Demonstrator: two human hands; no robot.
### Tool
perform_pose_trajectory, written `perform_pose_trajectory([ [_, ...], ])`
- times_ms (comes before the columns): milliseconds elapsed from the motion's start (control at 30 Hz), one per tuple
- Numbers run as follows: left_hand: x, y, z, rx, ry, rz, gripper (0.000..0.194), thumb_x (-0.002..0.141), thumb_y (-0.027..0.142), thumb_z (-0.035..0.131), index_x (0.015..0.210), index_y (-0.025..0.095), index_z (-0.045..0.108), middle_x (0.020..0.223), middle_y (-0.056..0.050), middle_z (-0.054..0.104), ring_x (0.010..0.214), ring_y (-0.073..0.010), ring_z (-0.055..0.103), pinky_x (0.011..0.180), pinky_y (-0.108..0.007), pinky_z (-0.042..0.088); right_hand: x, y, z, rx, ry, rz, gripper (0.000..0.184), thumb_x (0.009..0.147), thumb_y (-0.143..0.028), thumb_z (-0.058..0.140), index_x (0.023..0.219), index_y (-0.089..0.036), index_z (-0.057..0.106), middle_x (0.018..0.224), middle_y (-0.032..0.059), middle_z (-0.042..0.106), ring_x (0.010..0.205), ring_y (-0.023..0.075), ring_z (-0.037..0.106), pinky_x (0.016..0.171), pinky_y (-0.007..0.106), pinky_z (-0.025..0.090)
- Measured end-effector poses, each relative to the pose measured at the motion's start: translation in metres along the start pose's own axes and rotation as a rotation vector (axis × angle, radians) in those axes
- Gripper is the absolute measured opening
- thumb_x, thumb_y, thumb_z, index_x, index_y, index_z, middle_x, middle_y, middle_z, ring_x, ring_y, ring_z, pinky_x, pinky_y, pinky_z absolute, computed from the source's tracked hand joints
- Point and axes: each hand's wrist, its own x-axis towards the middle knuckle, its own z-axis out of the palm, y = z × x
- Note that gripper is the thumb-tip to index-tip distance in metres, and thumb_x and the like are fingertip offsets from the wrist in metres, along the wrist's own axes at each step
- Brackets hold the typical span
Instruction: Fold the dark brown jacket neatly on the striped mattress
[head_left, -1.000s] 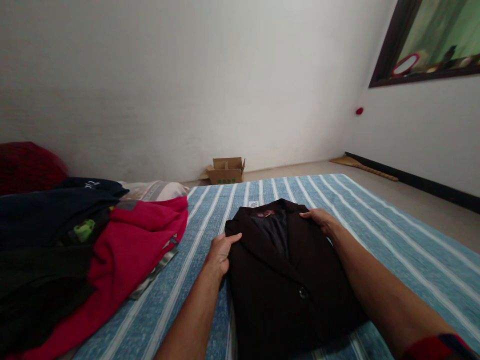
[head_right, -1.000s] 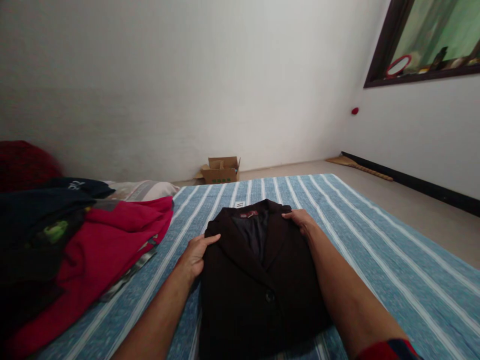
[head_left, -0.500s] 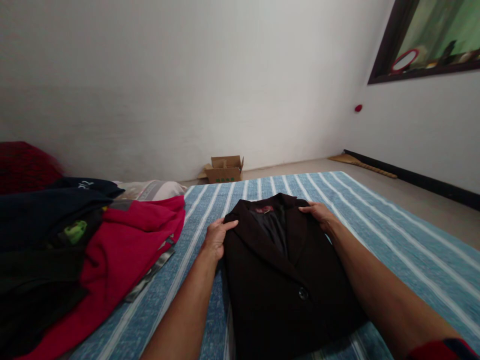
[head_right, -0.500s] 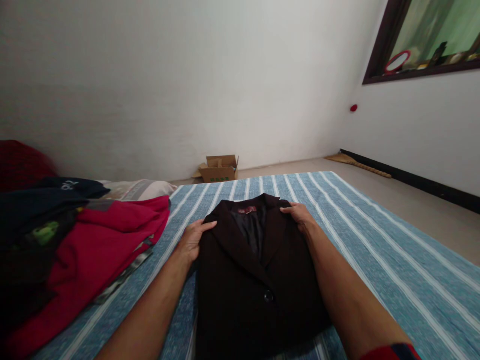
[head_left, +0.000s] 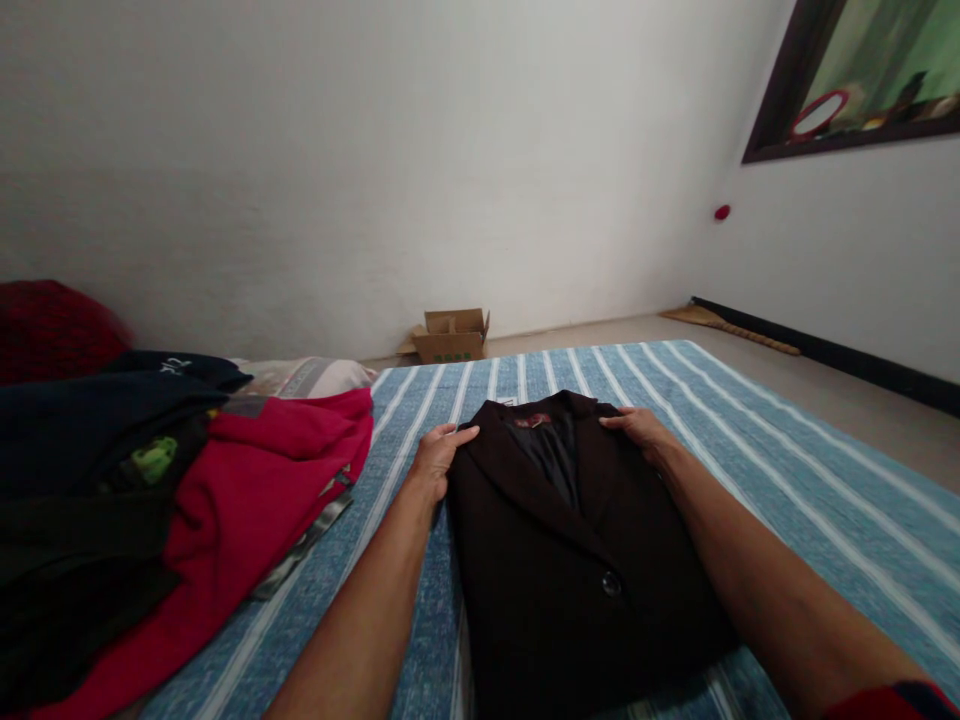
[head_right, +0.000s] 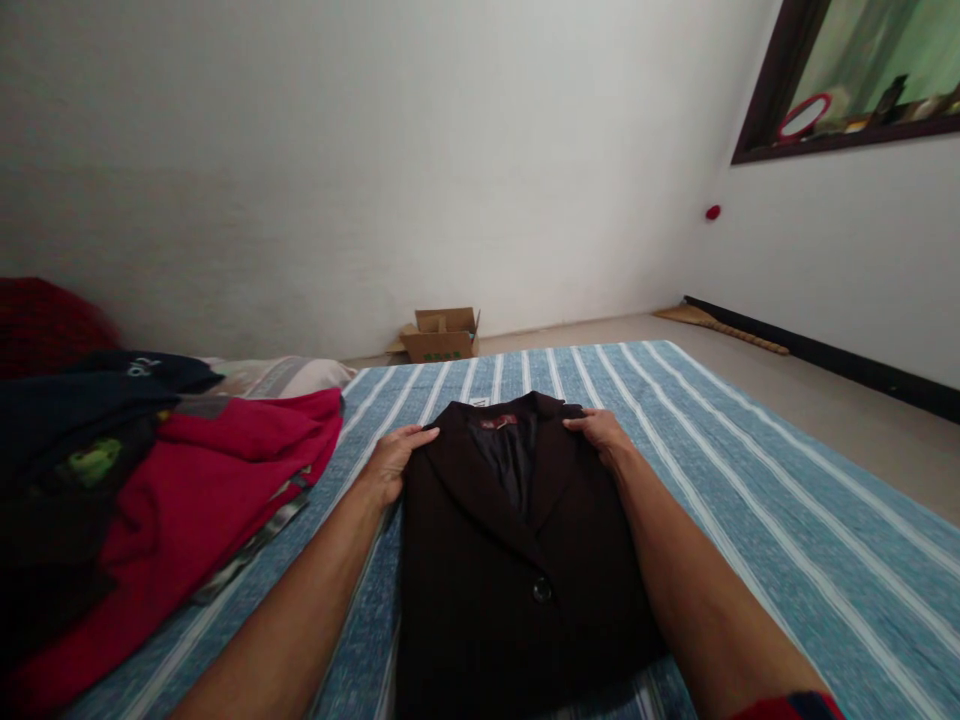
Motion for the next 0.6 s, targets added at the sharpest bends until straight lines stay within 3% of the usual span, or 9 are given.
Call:
perform_pose_trajectory([
  [100,0.002,-0.0001,0.0018,0.022,0.06,0.061,0.057,0.048,0.008,0.08,0.1,0.015,0.056,0.074,-0.003,0.069,0.063,-0.018,0.066,0.064,-0.03,0.052,0.0017,0.0021,0.0004,-0.015,0.009,-0.016,0.017,0.062,-0.009,0.067,0.077,-0.016,0.067,0.062,0.0024,0.069,0.056,0.0171,0.064,0.055,0.027,0.054],
  [200,-0.0004,-0.002,0.0036,-0.006,0.05,0.092,0.05,0.049,0.004,0.077,0.094,0.014,0.057,0.074,-0.002,0.068,0.063,-0.0164,0.066,0.066,-0.03,0.052,0.0035,0.0037,0.0008,-0.018,0.015,-0.036,0.022,0.061,-0.007,0.067,0.081,-0.017,0.068,0.064,0.0018,0.069,0.059,0.0178,0.065,0.056,0.027,0.054],
  [333,-0.0029,-0.0028,0.0027,0.002,0.037,0.073,0.042,0.048,0.004,0.075,0.085,0.014,0.058,0.071,-0.002,0.068,0.061,-0.0164,0.065,0.064,-0.03,0.052,0.0039,0.0042,0.0008,-0.012,0.01,-0.055,0.027,0.06,-0.004,0.066,0.083,-0.018,0.068,0.064,0.0009,0.069,0.06,0.0179,0.065,0.056,0.027,0.053],
  [600,0.0005,0.0024,-0.0044,0.116,-0.04,0.094,0.047,0.045,0.011,0.075,0.087,0.018,0.056,0.064,0.001,0.065,0.052,-0.0151,0.06,0.052,-0.026,0.046,0.0079,0.0057,0.0001,-0.03,0.02,-0.072,0.032,0.059,-0.004,0.065,0.088,-0.018,0.069,0.065,-0.0003,0.07,0.056,0.0158,0.064,0.055,0.025,0.053],
])
